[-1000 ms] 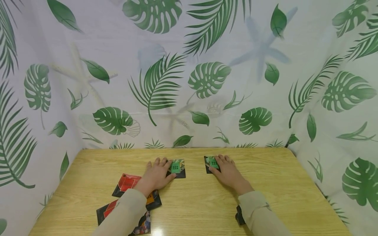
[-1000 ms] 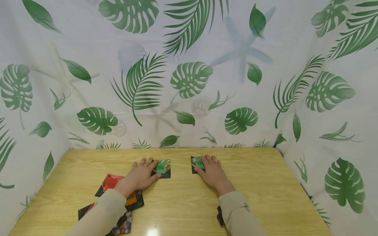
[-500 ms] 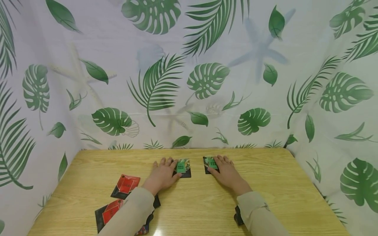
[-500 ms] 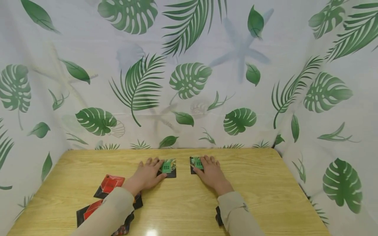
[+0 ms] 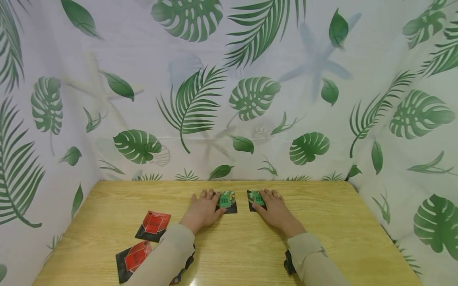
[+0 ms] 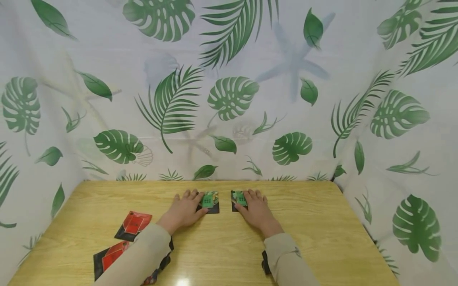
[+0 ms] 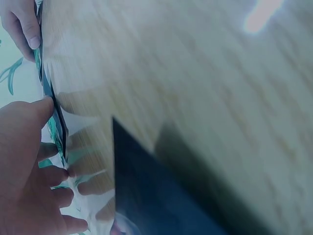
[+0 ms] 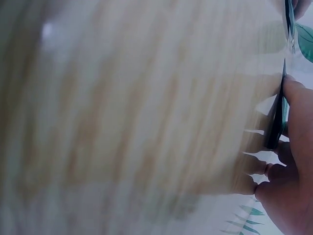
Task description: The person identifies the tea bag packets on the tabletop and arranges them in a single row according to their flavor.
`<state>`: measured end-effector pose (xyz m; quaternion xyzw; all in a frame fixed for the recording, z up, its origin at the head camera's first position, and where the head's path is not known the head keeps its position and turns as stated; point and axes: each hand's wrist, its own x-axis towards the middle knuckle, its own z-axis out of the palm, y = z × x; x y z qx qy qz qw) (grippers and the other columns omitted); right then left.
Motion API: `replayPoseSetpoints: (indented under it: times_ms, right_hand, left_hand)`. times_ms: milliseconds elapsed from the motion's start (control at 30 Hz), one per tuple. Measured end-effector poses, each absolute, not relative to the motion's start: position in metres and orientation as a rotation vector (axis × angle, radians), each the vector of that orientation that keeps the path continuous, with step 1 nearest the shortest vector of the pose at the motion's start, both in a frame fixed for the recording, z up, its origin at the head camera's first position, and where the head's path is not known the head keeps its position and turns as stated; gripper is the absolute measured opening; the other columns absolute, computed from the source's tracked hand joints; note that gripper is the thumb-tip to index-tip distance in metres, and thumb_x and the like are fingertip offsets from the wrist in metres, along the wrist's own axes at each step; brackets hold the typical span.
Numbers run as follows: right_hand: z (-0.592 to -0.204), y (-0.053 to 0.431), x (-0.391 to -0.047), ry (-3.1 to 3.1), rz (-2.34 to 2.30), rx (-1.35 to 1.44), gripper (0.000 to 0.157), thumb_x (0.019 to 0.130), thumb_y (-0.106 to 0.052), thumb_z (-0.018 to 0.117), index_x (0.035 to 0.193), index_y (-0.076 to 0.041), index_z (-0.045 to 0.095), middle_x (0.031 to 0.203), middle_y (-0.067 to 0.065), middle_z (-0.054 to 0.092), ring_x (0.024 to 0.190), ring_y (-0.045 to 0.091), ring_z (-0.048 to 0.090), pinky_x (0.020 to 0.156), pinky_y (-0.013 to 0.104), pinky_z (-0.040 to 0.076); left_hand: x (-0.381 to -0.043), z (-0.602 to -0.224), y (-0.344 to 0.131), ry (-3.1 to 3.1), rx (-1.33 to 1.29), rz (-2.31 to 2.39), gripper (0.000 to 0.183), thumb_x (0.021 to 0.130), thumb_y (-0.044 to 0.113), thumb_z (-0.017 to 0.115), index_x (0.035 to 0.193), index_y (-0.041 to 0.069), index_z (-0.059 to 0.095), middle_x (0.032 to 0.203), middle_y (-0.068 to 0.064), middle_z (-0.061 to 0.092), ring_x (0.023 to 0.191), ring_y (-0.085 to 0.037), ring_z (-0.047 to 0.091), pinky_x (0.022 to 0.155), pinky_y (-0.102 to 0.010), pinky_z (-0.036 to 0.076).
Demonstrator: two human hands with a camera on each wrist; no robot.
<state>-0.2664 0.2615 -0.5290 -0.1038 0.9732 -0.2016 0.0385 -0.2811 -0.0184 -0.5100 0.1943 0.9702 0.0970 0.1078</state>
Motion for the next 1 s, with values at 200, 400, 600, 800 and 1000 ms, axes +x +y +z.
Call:
replayPoseSetpoints:
  times_ms: [200,400,600,800,1000]
  right_hand:
    - [-0.526,0.264,-0.263,2.980,-0.610,-0.310,0.069,0.111,-0.042,0.052,0.162,0.002,0.037,0.168,0.032,0.030,0.157,0.056,0.019,0.124,0.075,0.016]
    - [-0.522,0.264,-0.262,2.974,-0.617,-0.306,0.069,0.111,-0.042,0.052,0.162,0.003,0.037,0.168,0.032,0.030,0.157,0.056,0.018,0.124,0.076,0.015]
    - [-0.523,0.264,-0.264,2.981,-0.612,-0.314,0.069,0.111,-0.042,0.053,0.161,0.002,0.037,0.168,0.032,0.030,0.157,0.057,0.019,0.124,0.076,0.016]
    - [-0.525,0.262,-0.265,2.982,-0.610,-0.321,0.068,0.111,-0.042,0.053,0.161,0.001,0.038,0.168,0.031,0.031,0.157,0.056,0.019,0.124,0.076,0.016]
    - [-0.526,0.261,-0.265,2.980,-0.620,-0.320,0.069,0.111,-0.041,0.053,0.161,0.002,0.037,0.168,0.031,0.031,0.157,0.056,0.019,0.124,0.076,0.016]
  left_hand:
    - [-0.282,-0.513,-0.013,2.847,0.567,0.281,0.071,0.110,0.057,0.045,0.168,0.018,0.031,0.174,-0.016,0.027,0.162,-0.042,0.024,0.126,-0.070,0.024]
    - [-0.283,-0.514,-0.010,2.860,0.579,0.268,0.072,0.109,0.059,0.045,0.168,0.019,0.032,0.174,-0.018,0.027,0.162,-0.040,0.025,0.126,-0.070,0.023]
    - [-0.283,-0.512,-0.007,2.856,0.575,0.259,0.072,0.109,0.059,0.044,0.168,0.019,0.032,0.174,-0.018,0.026,0.163,-0.037,0.023,0.127,-0.069,0.020]
    - [-0.282,-0.510,-0.007,2.853,0.560,0.260,0.072,0.109,0.059,0.044,0.168,0.019,0.031,0.174,-0.019,0.024,0.163,-0.038,0.022,0.128,-0.067,0.020]
    - [-0.283,-0.509,-0.004,2.853,0.557,0.245,0.072,0.109,0.058,0.043,0.168,0.020,0.030,0.174,-0.019,0.023,0.163,-0.038,0.021,0.128,-0.067,0.020]
